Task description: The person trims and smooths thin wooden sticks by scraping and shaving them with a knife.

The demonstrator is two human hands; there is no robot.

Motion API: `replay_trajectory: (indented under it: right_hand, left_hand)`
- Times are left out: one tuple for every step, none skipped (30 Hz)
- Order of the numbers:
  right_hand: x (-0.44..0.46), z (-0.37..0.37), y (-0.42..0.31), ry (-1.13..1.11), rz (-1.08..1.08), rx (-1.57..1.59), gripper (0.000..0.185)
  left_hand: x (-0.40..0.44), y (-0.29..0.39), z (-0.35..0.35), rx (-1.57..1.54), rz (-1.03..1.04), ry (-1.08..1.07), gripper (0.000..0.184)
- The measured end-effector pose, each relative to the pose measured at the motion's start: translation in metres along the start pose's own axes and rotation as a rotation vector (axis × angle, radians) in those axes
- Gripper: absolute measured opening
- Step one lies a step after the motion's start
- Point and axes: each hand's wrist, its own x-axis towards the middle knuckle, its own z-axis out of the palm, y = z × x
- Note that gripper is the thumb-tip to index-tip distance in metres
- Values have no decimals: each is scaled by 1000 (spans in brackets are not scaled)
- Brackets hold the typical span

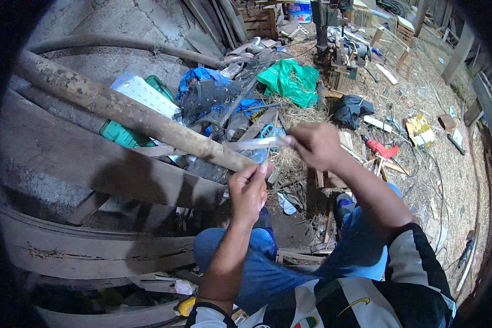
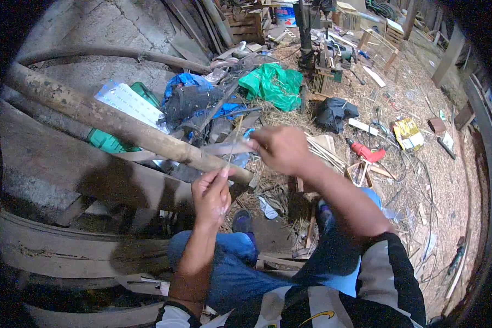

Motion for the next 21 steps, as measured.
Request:
replay_trajectory:
  right_hand:
    - [3,-3,2,-29,30,2,23]
    - [4,-1,1,-28,26,-3,23]
    - [2,3,-2,-1,25,-6,24]
    - [1,5,-5,27,28,-6,25]
    - [-2,4,-9,-2,-2,-11,26]
    - [0,3,-5,1,0,-8,26]
    - [1,1,2,-31,35,-3,28]
    - [1,1,5,-67,69,1,29]
    - [3,4,5,-91,82,-65,30]
    - [2,5,1,-92,78,-68,30]
    - [-3,6,-5,-67,46,-31,28]
    - [-4,7,-7,-38,15,7,26]
    - [-4,6,-4,-47,18,-1,26]
    - [-3,7,0,-49,24,4,26]
    - [0,8,5,-70,48,-39,26]
    - [3,8,8,-89,64,-90,26]
    - [2,13,8,-61,63,-83,25]
    - [3,10,8,-58,63,-86,25]
    - [3,8,9,-54,49,-73,28]
    - [0,8,9,-53,39,-55,30]
    - [3,10,19,-133,154,-71,31]
  left_hand:
    - [-1,1,0,-26,-15,-1,23]
    - [0,0,1,-30,-10,-3,23]
    - [2,-3,0,-24,-4,2,24]
    - [2,-4,0,-13,-2,7,24]
    - [1,-3,0,-9,0,5,24]
    - [-1,-2,0,-7,13,-10,24]
    - [-3,-2,-1,-5,21,-23,24]
    - [-4,-3,-2,-3,14,-20,24]
    - [-1,-2,-1,-26,-19,-13,24]
    - [1,-1,0,-50,-49,-8,24]
    - [0,-2,0,-52,-47,-11,24]
    - [-1,-2,-3,-71,-59,-33,24]
    - [-2,-2,-6,-88,-75,-51,24]
    - [-1,-3,-7,-84,-81,-50,24]
    - [1,-3,-8,-112,-103,-35,25]
    - [4,-3,-7,-145,-115,-23,26]
    - [4,-4,-7,-150,-111,-26,26]
    - [2,-5,-8,-152,-104,-53,26]
    - [1,-5,-10,-151,-98,-79,27]
    - [1,-4,-12,-146,-103,-77,27]
    - [0,-3,-13,-141,-122,-61,27]
